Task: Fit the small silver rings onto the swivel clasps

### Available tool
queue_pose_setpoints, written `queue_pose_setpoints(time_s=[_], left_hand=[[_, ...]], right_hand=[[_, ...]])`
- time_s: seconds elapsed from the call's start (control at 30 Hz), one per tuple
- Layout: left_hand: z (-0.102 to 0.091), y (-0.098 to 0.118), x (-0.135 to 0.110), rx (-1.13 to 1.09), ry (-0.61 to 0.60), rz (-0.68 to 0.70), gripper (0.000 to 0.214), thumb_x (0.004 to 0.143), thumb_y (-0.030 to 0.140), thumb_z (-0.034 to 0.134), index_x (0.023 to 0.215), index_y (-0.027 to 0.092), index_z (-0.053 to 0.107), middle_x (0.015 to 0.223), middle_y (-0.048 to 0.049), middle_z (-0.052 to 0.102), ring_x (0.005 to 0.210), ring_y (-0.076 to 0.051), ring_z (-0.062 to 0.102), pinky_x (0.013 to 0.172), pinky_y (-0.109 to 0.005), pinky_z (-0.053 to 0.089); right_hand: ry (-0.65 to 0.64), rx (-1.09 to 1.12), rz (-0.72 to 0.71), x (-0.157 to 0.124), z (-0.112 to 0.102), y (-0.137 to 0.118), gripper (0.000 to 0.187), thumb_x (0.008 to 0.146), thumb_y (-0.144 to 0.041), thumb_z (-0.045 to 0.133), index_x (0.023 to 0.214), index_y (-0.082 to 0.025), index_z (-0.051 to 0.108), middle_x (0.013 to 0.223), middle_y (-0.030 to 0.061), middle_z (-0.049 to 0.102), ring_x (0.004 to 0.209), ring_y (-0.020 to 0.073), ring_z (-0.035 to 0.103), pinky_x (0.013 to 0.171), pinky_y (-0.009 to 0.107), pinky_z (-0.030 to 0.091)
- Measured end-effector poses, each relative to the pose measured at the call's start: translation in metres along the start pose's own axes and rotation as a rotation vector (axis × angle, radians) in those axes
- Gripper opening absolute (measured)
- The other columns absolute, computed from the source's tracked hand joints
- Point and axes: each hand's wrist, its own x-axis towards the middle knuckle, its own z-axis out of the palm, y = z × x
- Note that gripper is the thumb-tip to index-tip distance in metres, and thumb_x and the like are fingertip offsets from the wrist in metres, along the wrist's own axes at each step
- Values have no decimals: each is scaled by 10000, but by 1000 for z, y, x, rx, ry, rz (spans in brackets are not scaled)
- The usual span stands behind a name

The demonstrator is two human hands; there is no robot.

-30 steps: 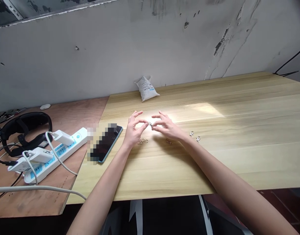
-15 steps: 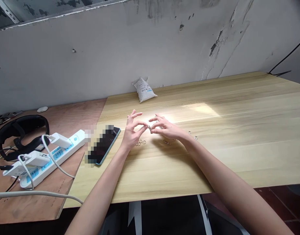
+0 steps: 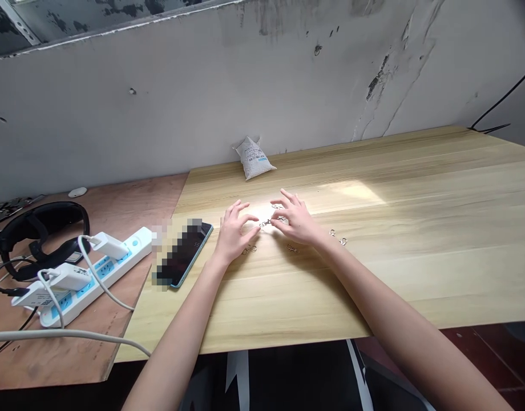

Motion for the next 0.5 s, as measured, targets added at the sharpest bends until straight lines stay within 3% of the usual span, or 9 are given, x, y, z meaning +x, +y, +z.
queue_pose_setpoints(time_s=[0.5], left_hand=[[1, 0, 3, 199, 28, 244, 98, 856, 259, 659, 774, 241, 710, 1274, -46, 622, 1310, -273, 459, 1086, -498, 347]], right_hand=[[11, 7, -71, -2, 3, -10, 214, 924, -300, 525, 791, -237, 680, 1319, 46, 584, 1439, 298, 254, 1123, 622, 229]])
